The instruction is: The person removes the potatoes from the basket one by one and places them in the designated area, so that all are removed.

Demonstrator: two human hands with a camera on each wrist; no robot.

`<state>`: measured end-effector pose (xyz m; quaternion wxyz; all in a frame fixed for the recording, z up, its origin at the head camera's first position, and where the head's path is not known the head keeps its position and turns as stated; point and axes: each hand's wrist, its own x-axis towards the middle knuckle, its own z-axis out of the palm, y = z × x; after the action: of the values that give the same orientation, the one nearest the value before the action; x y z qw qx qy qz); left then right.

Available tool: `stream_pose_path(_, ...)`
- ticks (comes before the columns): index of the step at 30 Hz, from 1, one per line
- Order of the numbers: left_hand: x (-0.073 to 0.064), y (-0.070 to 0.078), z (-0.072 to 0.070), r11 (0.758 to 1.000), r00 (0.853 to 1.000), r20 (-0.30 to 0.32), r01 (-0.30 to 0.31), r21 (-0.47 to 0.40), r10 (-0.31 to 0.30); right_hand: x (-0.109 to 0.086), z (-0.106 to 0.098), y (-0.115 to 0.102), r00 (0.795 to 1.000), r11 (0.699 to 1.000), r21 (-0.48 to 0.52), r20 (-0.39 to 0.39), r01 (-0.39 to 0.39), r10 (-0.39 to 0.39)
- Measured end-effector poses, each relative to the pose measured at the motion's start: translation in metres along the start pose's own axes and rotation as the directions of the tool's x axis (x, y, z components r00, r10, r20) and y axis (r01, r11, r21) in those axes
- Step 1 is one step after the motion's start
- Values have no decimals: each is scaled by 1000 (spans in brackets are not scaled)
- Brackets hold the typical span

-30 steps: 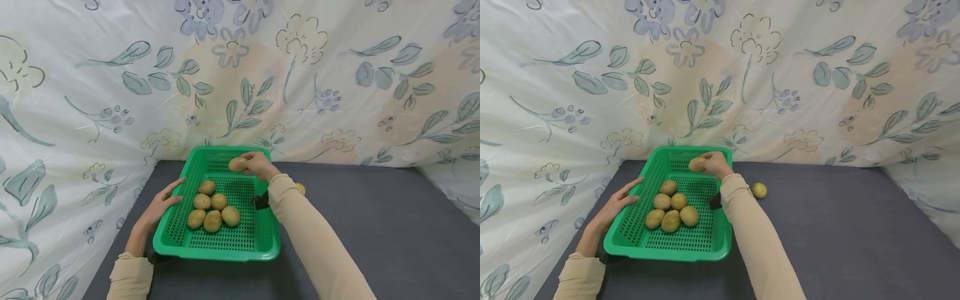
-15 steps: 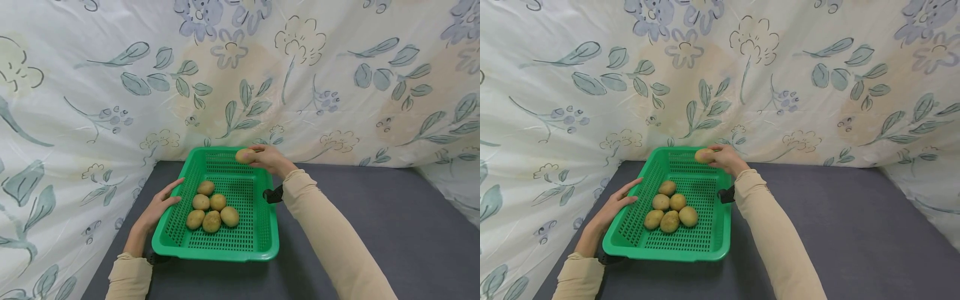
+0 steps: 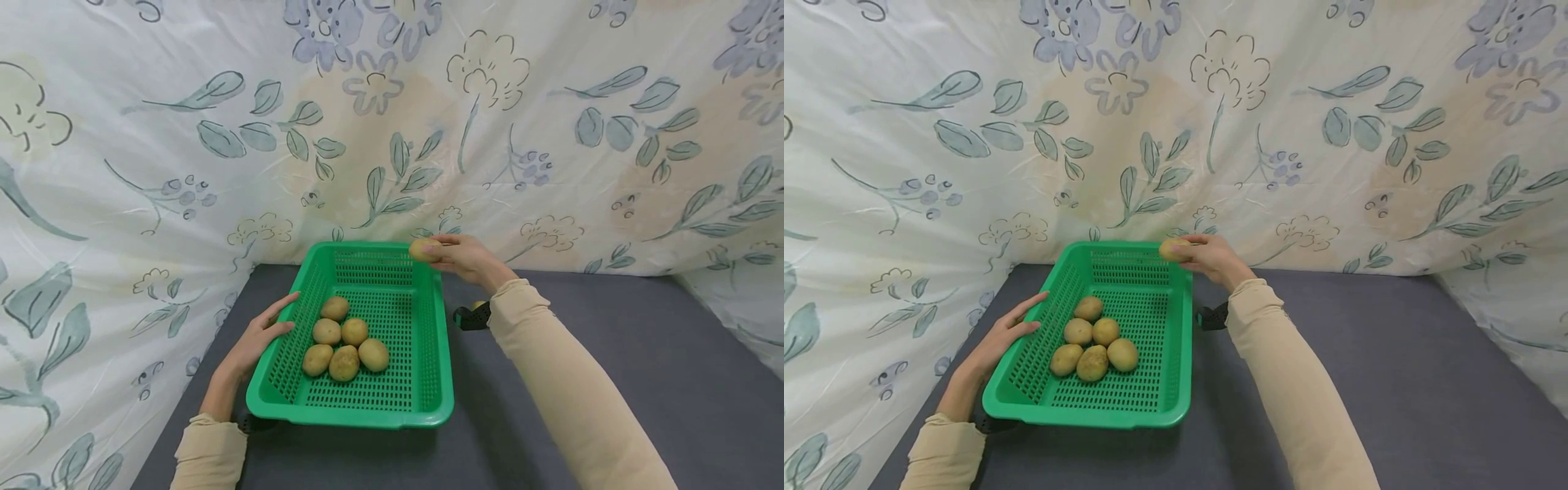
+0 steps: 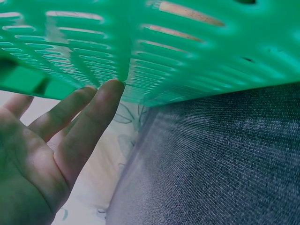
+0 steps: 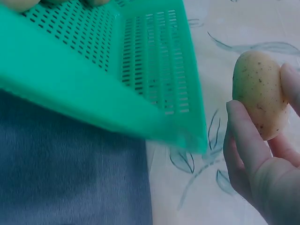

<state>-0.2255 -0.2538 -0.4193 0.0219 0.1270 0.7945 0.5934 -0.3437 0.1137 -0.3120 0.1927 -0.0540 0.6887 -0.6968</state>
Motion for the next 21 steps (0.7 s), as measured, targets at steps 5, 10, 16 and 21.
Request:
stream_pose_path(5,0,0,0,1000,1000,6,-4,-8,4,-6,-15,1,1000,1000,2,-5,12,-12)
stream_pose_path(10,0,1,-1,1000,1000,0,-10,7,10,-8,-31,5,999,1000,6,-48,14,-13)
stream_pose_path(16,0,2,-2,1000,1000,-5,-16,15,16,-13,-50,12,998,999,-33,-57,23,-24)
stream_pose_path(21,0,0,0,1000,1000,3,-15,12,15,-20,-67,19,999,997,-66,-42,25,-28)
